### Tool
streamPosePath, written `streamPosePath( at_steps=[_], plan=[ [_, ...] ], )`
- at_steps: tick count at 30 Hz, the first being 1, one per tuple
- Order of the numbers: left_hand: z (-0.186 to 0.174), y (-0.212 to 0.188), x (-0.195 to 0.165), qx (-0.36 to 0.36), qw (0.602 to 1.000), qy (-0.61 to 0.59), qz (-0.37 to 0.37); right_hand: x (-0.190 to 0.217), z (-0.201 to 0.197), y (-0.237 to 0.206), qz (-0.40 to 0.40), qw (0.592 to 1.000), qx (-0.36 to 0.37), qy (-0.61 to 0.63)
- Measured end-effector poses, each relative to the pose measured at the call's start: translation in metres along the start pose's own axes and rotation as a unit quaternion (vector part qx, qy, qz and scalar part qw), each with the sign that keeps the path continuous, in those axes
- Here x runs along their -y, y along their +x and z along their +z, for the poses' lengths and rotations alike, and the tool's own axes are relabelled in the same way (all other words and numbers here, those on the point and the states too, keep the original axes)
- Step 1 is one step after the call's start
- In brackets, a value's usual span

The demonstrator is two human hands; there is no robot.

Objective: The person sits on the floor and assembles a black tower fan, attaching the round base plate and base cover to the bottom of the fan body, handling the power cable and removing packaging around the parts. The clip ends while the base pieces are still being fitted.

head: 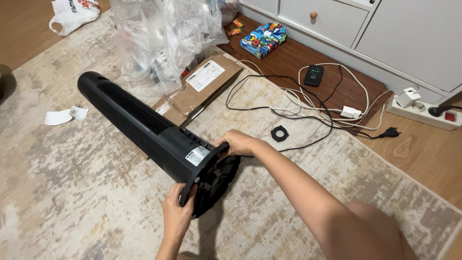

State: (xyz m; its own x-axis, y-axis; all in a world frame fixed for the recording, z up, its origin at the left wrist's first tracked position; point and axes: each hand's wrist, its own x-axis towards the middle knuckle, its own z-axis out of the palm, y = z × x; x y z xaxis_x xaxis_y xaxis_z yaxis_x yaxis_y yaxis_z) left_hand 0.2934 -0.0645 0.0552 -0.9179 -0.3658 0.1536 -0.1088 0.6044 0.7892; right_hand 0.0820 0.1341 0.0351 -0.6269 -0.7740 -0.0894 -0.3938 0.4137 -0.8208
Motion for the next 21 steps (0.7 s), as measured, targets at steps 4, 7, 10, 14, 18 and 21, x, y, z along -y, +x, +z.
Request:
streamPosePath(
  at_steps=[4, 7, 10, 14, 18, 21],
  plan=[
    [0.006, -0.009, 0.001, -0.035, 0.999, 0.025, 0.006, 0.003, 0.001, 0.004, -0.007, 0.999, -0.001, -0.046],
    [0.007, -0.012, 0.004, -0.056, 0.998, 0.034, 0.027, 0.003, 0.005, 0.008, 0.001, 0.998, -0.006, -0.063],
    [0.008, -0.012, 0.005, -0.071, 0.996, 0.034, 0.048, 0.002, 0.007, 0.001, -0.033, 0.997, -0.032, -0.064],
    [0.009, -0.005, -0.003, -0.076, 0.994, 0.038, 0.069, 0.007, 0.002, -0.018, -0.086, 0.994, -0.064, -0.008],
    [0.004, -0.001, -0.025, -0.049, 0.994, 0.057, 0.075, 0.02, -0.002, -0.034, -0.097, 0.988, -0.114, 0.041],
    [0.004, -0.002, -0.048, -0.064, 0.99, 0.053, 0.117, 0.026, -0.003, -0.038, -0.136, 0.981, -0.139, -0.009]
  ],
)
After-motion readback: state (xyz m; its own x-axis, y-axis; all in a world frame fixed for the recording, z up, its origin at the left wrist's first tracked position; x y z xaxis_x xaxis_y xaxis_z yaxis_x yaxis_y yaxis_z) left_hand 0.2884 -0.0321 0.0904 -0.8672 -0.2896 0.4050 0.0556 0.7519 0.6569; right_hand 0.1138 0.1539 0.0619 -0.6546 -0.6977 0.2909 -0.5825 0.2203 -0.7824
